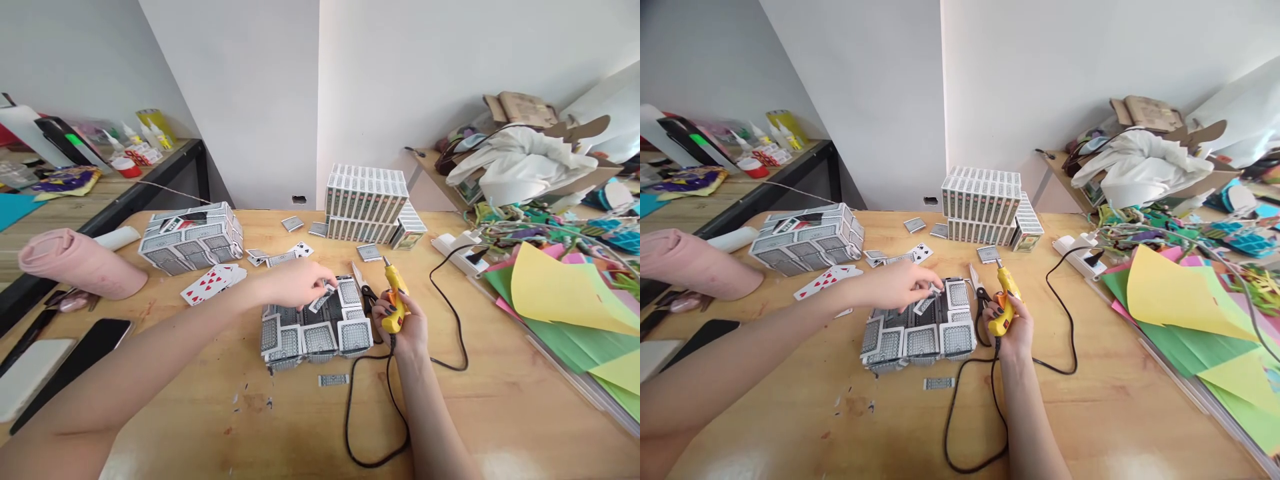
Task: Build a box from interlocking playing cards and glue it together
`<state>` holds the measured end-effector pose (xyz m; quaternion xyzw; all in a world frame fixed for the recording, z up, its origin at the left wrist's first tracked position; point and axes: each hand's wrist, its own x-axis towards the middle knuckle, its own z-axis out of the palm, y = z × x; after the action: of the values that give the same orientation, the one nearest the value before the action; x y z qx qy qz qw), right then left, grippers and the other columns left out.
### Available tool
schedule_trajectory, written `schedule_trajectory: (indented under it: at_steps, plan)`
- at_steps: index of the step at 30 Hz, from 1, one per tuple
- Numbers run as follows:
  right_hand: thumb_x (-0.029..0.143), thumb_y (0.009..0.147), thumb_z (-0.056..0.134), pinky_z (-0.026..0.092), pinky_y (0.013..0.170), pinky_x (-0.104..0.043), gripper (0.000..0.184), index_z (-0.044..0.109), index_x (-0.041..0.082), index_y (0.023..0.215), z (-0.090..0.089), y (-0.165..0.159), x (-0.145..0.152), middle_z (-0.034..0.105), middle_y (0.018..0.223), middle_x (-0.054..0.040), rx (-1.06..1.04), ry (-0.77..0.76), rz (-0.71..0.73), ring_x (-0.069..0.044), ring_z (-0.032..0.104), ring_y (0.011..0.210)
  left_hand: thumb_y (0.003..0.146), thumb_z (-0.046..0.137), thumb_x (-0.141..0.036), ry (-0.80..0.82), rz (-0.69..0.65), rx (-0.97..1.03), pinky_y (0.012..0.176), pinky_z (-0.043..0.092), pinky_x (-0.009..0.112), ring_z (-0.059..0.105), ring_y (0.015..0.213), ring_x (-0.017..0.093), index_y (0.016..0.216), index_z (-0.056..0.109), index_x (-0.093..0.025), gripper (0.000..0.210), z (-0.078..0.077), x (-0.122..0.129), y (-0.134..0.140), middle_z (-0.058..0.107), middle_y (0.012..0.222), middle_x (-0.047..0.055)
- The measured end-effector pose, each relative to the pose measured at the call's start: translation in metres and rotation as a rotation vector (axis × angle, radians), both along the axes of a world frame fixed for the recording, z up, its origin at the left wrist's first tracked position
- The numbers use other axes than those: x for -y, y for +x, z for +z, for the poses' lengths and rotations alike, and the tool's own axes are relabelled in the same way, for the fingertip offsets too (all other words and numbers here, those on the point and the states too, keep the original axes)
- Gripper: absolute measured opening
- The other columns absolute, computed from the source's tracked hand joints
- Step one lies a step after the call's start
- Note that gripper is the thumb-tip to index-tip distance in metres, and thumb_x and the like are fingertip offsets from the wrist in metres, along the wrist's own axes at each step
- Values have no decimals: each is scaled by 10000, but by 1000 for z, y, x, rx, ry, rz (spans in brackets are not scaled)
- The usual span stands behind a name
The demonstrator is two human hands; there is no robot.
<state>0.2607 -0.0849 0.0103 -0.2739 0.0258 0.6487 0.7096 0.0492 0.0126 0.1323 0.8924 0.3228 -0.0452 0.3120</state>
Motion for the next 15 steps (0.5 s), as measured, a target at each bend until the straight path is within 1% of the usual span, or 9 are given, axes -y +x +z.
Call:
schedule_trajectory:
  at_steps: [1,3,5,7,10,13,15]
  plan:
    - [169,681,583,395,437,-150,114,523,185,777,0,0,0,509,679,47,11,7,5,-22,394,469,811,399,-245,-68,26,14,520,380,215,558,442,97,1034,612,-241,308,1,-2,-2,624,595,-39]
    - [170,678,586,399,435,-156,115,524,182,775,-1,0,0,509,681,44,22,11,8,-25,394,466,804,401,-261,-174,56,34,502,374,211,540,393,96,1037,606,-219,313,0,-7,-6,566,494,-60]
    - [170,670,592,404,432,-163,122,527,176,774,-1,0,-1,510,686,36,17,0,-2,-29,396,468,789,417,-266,-223,69,64,495,369,210,536,380,94,1002,611,-195,297,-2,-9,-9,553,474,-64]
    - [169,659,600,409,433,-165,140,528,171,779,-1,-1,-1,511,689,31,9,-15,-20,-34,405,478,779,423,-253,-252,79,96,509,380,213,527,369,83,995,602,-183,289,-4,-11,-10,569,497,-65]
    - [160,651,601,409,435,-160,162,530,165,796,0,-2,-1,512,686,30,-11,-39,-42,-35,408,484,749,460,-218,-293,85,115,547,407,224,520,370,66,1036,570,-184,309,-5,-11,-11,618,575,-59]
    - [167,659,600,413,435,-162,155,534,167,799,0,-2,-1,508,684,31,0,-38,-32,-36,408,484,722,513,-226,-377,124,109,490,395,216,544,398,74,1067,529,-182,348,-4,-11,-12,654,668,-30]
    - [176,660,605,415,434,-166,155,535,170,798,0,-1,-1,507,685,32,22,-26,-22,-38,408,482,722,525,-243,-445,160,109,439,378,204,567,424,91,1034,511,-168,322,-5,-11,-13,650,668,-15]
